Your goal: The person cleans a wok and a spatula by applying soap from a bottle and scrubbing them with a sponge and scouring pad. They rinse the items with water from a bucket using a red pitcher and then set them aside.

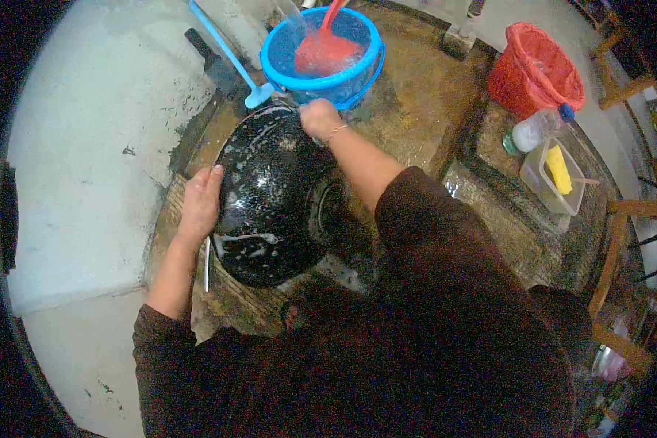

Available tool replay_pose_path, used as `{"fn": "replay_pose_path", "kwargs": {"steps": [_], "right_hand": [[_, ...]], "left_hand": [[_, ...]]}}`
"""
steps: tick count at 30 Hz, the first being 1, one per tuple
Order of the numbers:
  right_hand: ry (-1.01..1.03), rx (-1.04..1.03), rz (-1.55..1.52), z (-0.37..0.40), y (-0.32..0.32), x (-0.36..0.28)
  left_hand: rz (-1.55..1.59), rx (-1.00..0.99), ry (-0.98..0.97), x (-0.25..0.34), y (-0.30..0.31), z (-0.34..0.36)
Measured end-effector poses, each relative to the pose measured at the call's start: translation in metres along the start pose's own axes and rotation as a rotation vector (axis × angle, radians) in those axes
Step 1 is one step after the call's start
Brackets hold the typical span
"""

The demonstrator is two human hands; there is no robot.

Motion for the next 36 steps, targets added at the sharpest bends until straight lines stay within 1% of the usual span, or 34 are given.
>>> {"fn": "replay_pose_path", "kwargs": {"steps": [1, 2, 3, 4, 5, 7, 8, 9, 10, 11, 12, 13, 15, 16, 17, 18, 19, 21, 23, 24, 25, 26, 28, 29, 30, 31, 32, 33, 35, 36], "right_hand": [[0.049, -0.03, 0.058, -0.007, 0.009, -0.017], [0.096, -0.016, 0.036, -0.012, 0.012, -0.043], [0.143, -0.003, 0.014, -0.014, 0.016, -0.083], [0.179, 0.236, 0.121, 0.0, 0.037, -0.132], [0.212, 0.476, 0.224, 0.016, 0.054, -0.167], [0.252, 0.288, 0.231, 0.012, 0.045, -0.15], [0.279, 0.194, 0.234, 0.007, 0.037, -0.133], [0.223, 0.183, 0.095, 0.0, 0.021, -0.091], [0.195, -0.031, 0.133, -0.006, 0.003, -0.044], [0.259, -0.104, 0.133, -0.007, -0.039, 0.017], [0.078, -0.118, 0.007, -0.002, -0.039, 0.025], [-0.097, -0.123, -0.114, 0.005, -0.036, 0.029], [0.156, -0.155, 0.05, 0.002, 0.016, -0.082], [0.14, 0.064, 0.063, 0.009, 0.022, -0.115], [0.119, 0.285, 0.074, 0.017, 0.029, -0.133], [0.15, 0.277, -0.032, 0.016, 0.017, -0.124], [0.208, 0.128, -0.187, 0.007, 0.024, -0.115], [0.075, -0.062, -0.238, 0.002, 0.005, -0.055], [0.18, -0.152, 0.033, 0.019, -0.067, 0.05], [0.158, -0.269, 0.022, 0.042, -0.09, 0.076], [0.136, -0.387, 0.013, 0.058, -0.105, 0.087], [0.139, -0.241, -0.033, 0.054, -0.091, 0.077], [0.134, 0.036, -0.133, 0.046, -0.048, 0.028], [-0.102, 0.031, -0.42, 0.035, -0.02, -0.011], [-0.047, 0.037, -0.402, 0.025, -0.014, -0.039], [0.134, 0.154, -0.399, 0.017, -0.006, -0.064], [0.119, 0.122, -0.446, 0.012, -0.011, -0.062], [0.107, 0.088, -0.489, 0.007, -0.013, -0.058], [-0.142, -0.008, -0.768, 0.008, -0.05, -0.005], [-0.049, -0.166, -0.602, 0.018, -0.067, 0.024]], "left_hand": [[0.016, -0.008, -0.008, -0.002, -0.002, -0.004], [0.032, -0.02, -0.012, -0.004, -0.006, -0.008], [0.048, -0.032, -0.015, -0.004, -0.009, -0.009], [0.052, -0.046, -0.041, 0.012, -0.009, -0.003], [-0.004, -0.018, -0.069, 0.013, -0.007, -0.001], [-0.118, 0.034, -0.125, 0.014, -0.002, 0.004], [-0.146, 0.031, -0.084, 0.007, 0.002, 0.004], [-0.114, 0.021, -0.095, 0.002, 0.004, 0.006], [-0.081, 0.01, -0.108, -0.002, 0.004, 0.008], [-0.045, -0.003, -0.121, -0.006, 0.004, 0.008], [-0.015, -0.008, -0.082, -0.013, 0.004, 0.004], [0.001, -0.015, -0.087, -0.01, 0.005, -0.001], [0.025, -0.044, -0.059, -0.011, 0.006, 0.002], [0.117, -0.069, -0.044, -0.005, 0.004, 0.005], [0.124, -0.073, -0.032, -0.007, 0.004, 0.005], [0.135, -0.073, -0.024, -0.009, 0.004, 0.004], [0.15, -0.064, -0.02, -0.01, 0.006, 0.003], [0.114, -0.027, -0.021, -0.016, 0.012, 0.003], [0.118, -0.011, -0.003, -0.023, 0.013, 0.002], [0.138, -0.01, 0.014, -0.027, 0.014, 0.001], [0.161, -0.009, 0.03, -0.031, 0.015, -0.003], [0.229, -0.025, 0.049, -0.036, 0.015, -0.008], [0.366, -0.065, 0.106, -0.05, 0.011, -0.013], [0.377, -0.065, 0.124, -0.049, 0.009, -0.013], [0.381, -0.066, 0.143, -0.044, 0.009, -0.011], [0.38, -0.067, 0.159, -0.042, 0.011, -0.01], [0.342, -0.086, 0.117, -0.048, 0.011, -0.014], [0.393, -0.066, 0.169, -0.047, 0.012, -0.012], [0.512, -0.026, 0.264, -0.044, 0.012, -0.011], [0.556, 0.001, 0.29, -0.058, 0.015, -0.017]]}}
Point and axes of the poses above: each hand's wrist, its own z-axis away from the middle knuckle, its own y-axis out of the back of the hand, x = y × z, the point moved 6 cm from there along -z, towards the middle knuckle, and after that the axes turned 9 degrees about y, right-handed, at the moved point
